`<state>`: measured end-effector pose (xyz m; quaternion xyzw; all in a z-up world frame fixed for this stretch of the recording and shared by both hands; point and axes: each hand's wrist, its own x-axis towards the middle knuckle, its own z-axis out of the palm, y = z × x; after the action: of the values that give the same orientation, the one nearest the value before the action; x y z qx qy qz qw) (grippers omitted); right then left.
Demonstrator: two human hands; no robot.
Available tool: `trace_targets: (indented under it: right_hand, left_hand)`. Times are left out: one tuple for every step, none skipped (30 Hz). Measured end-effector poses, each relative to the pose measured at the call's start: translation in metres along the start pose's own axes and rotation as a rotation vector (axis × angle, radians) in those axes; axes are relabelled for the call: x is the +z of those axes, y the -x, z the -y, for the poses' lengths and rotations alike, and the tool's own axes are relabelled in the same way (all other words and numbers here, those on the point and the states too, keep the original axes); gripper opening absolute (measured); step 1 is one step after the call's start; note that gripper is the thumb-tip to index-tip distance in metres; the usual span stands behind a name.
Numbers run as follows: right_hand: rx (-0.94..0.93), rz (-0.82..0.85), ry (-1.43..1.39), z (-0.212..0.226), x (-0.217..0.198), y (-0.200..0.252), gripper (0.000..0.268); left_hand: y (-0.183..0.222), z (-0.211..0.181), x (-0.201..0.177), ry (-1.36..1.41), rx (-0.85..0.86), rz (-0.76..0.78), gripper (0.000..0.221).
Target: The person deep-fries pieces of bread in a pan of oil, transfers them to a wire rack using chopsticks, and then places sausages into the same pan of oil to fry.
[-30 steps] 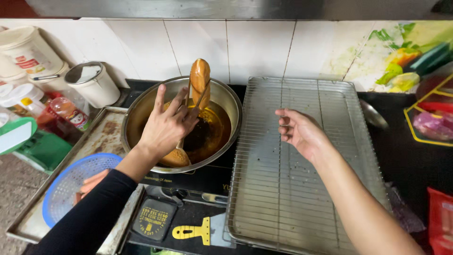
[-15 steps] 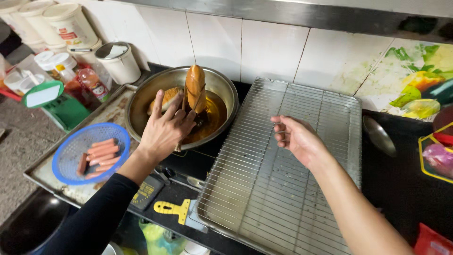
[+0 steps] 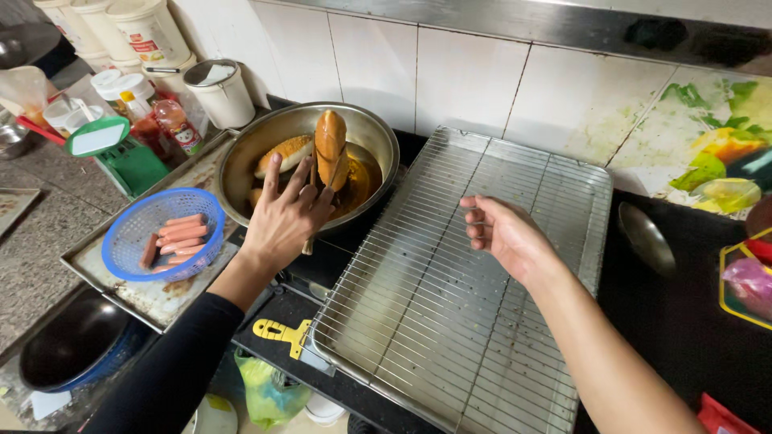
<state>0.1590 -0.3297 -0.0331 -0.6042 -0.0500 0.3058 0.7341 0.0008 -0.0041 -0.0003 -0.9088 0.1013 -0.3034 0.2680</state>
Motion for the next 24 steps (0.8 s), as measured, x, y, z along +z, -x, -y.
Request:
trace_targets:
  right_hand:
    - [0.000,0.003,-0.003,0.001,0.001,-0.001,0.026]
    - [-0.002,0.012,-0.006,0.002,0.003,-0.003,0.026]
    - [0.000,0.019,-0.010,0.001,0.005,-0.004,0.026]
    - [0.004,0.022,-0.013,0.000,0.007,-0.004,0.026]
    - [0.001,0.030,-0.002,-0.001,0.010,-0.004,0.026]
    - [-0.002,0.039,0.009,-0.001,0.011,-0.004,0.026]
    - [-0.004,0.042,0.008,0.001,0.012,-0.004,0.026]
    - [0.001,0.045,0.010,0.002,0.013,-0.004,0.027]
    - [0.006,0.047,0.011,0.002,0.013,-0.004,0.027]
    - [0.004,0.050,0.009,0.003,0.012,-0.005,0.027]
    - [-0.005,0.047,0.002,0.003,0.008,-0.006,0.027]
    - [-0.014,0.044,-0.006,0.003,0.003,-0.006,0.026]
    - [-0.015,0.037,-0.011,0.003,-0.003,-0.006,0.026]
    - [-0.046,0.010,-0.038,0.002,-0.010,-0.007,0.025]
    - [-0.079,-0.024,-0.064,0.002,-0.021,-0.007,0.024]
    - [-0.084,-0.039,-0.067,0.001,-0.034,-0.008,0.024]
    - [-0.125,-0.101,-0.123,0.000,-0.048,-0.007,0.022]
    - [-0.167,-0.162,-0.179,-0.003,-0.063,-0.007,0.021]
    - [-0.173,-0.183,-0.180,-0.004,-0.079,-0.008,0.021]
    - [-0.202,-0.241,-0.304,-0.004,-0.093,-0.010,0.019]
    - [-0.234,-0.296,-0.429,-0.005,-0.109,-0.010,0.017]
    - [-0.245,-0.316,-0.430,-0.007,-0.124,-0.007,0.017]
    - [-0.269,-0.363,-0.469,-0.009,-0.137,-0.003,0.015]
    - [-0.294,-0.410,-0.509,-0.011,-0.150,0.001,0.014]
  left_hand:
    - [0.000,-0.002,0.000,-0.006,-0.005,-0.003,0.037]
    - [-0.001,-0.003,0.000,-0.013,-0.010,-0.005,0.036]
    - [0.000,-0.004,0.000,-0.014,-0.009,0.000,0.036]
    - [0.000,-0.004,0.000,-0.022,-0.008,0.009,0.038]
    - [-0.001,-0.004,0.001,-0.032,-0.008,0.014,0.039]
    - [-0.001,-0.005,0.000,-0.034,-0.008,0.016,0.039]
    - [-0.002,-0.004,0.000,-0.023,-0.013,0.007,0.038]
    - [-0.003,-0.003,-0.001,-0.012,-0.018,-0.001,0.037]
    - [-0.004,-0.002,-0.002,-0.015,-0.017,-0.001,0.037]
    - [-0.006,0.000,-0.003,-0.022,-0.009,-0.014,0.037]
    - [-0.009,0.000,-0.004,-0.024,0.003,-0.026,0.038]
    - [-0.012,0.001,-0.008,-0.023,0.007,-0.026,0.038]
    - [-0.016,0.002,-0.013,-0.084,0.042,-0.010,0.038]
    - [-0.021,0.003,-0.019,-0.146,0.077,0.006,0.038]
    - [-0.029,0.002,-0.026,-0.138,0.087,-0.004,0.038]
    - [-0.036,0.001,-0.034,-0.178,0.143,-0.021,0.039]
    - [-0.046,-0.002,-0.041,-0.214,0.201,-0.044,0.041]
    - [-0.056,-0.006,-0.047,-0.203,0.214,-0.059,0.041]
    - [-0.067,-0.013,-0.052,-0.167,0.268,-0.116,0.041]
    - [-0.078,-0.022,-0.054,-0.131,0.322,-0.172,0.041]
    - [-0.091,-0.035,-0.055,-0.120,0.332,-0.189,0.041]
    - [-0.105,-0.051,-0.056,-0.151,0.416,-0.128,0.034]
    - [-0.118,-0.067,-0.056,-0.184,0.500,-0.065,0.028]
    - [-0.132,-0.087,-0.057,-0.159,0.554,0.033,0.023]
